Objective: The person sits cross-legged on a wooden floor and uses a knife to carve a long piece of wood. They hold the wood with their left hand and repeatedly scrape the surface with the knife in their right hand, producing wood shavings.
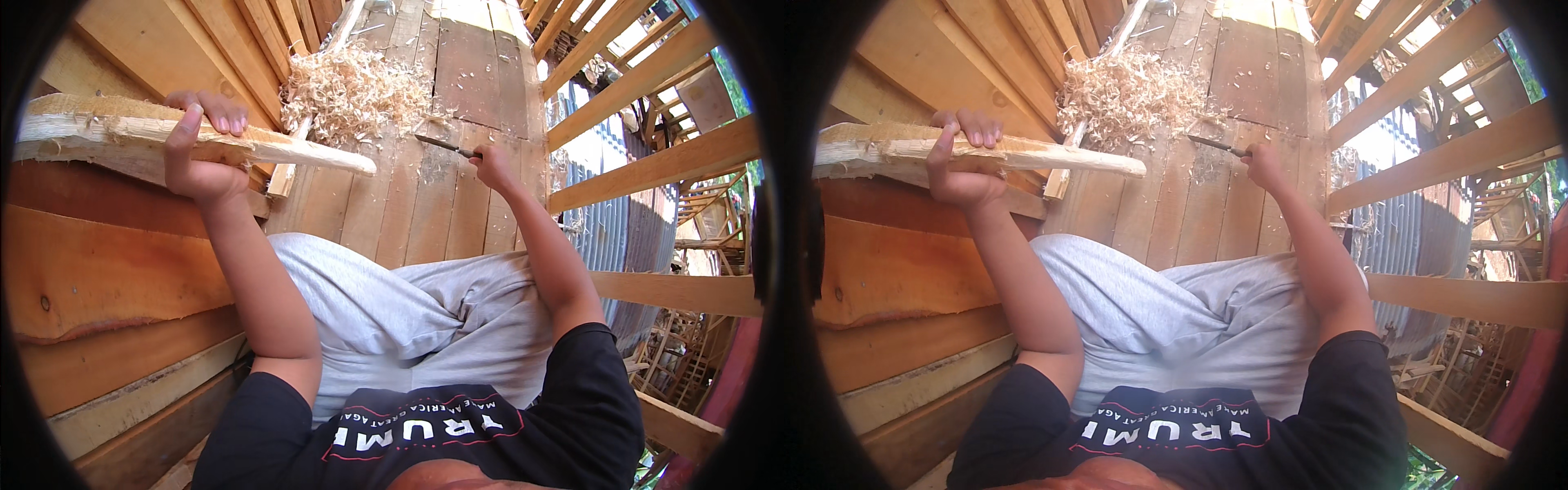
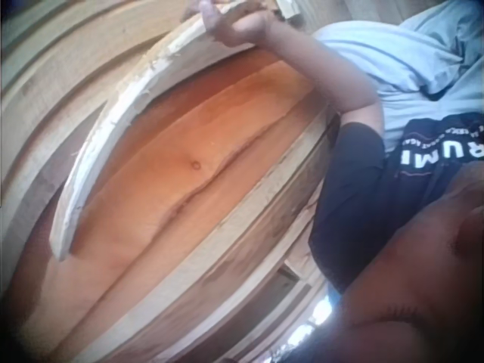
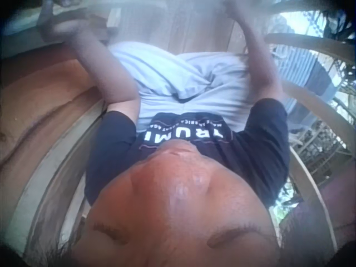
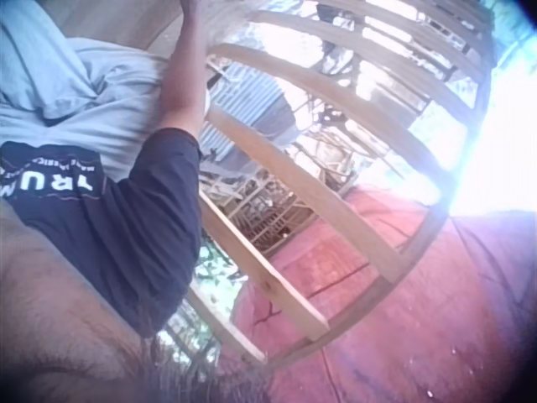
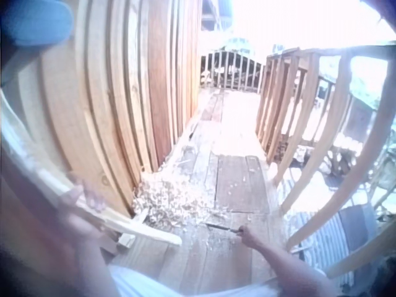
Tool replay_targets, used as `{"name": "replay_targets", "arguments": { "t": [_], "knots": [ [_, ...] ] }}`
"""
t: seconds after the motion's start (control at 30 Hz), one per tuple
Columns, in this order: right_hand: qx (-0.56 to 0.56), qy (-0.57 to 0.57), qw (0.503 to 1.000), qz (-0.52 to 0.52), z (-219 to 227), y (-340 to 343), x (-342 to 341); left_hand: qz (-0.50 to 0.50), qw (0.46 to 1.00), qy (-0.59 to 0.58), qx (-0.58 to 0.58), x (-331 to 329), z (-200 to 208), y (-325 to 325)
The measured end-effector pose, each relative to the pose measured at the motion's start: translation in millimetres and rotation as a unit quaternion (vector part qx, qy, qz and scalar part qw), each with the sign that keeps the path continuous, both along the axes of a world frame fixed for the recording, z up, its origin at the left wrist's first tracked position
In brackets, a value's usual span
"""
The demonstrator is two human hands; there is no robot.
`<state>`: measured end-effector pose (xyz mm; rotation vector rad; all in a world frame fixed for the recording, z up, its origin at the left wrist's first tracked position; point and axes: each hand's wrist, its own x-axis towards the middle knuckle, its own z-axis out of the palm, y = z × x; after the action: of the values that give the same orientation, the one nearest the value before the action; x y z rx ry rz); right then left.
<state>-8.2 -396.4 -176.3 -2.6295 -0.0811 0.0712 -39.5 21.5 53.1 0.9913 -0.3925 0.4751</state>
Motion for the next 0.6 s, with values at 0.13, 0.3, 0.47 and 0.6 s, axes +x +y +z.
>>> {"name": "replay_targets", "arguments": {
  "t": [0.13, 0.3, 0.47, 0.6],
  "knots": [
    [0.033, 0.051, 0.998, 0.029, 26, 5, -6, 0.011, 1.0, 0.005, 0.014, -3, 3, 1],
    [0.076, 0.112, 0.958, 0.251, 17, 36, -20, -0.005, 1.0, 0.0, 0.019, -5, 4, 0],
    [0.049, -0.022, 0.986, 0.16, -17, 52, -10, -0.011, 1.0, -0.002, 0.024, -5, 4, 0],
    [0.04, -0.011, 0.997, 0.067, 4, 27, 12, -0.012, 1.0, -0.002, 0.025, -6, 3, 4]
  ]
}}
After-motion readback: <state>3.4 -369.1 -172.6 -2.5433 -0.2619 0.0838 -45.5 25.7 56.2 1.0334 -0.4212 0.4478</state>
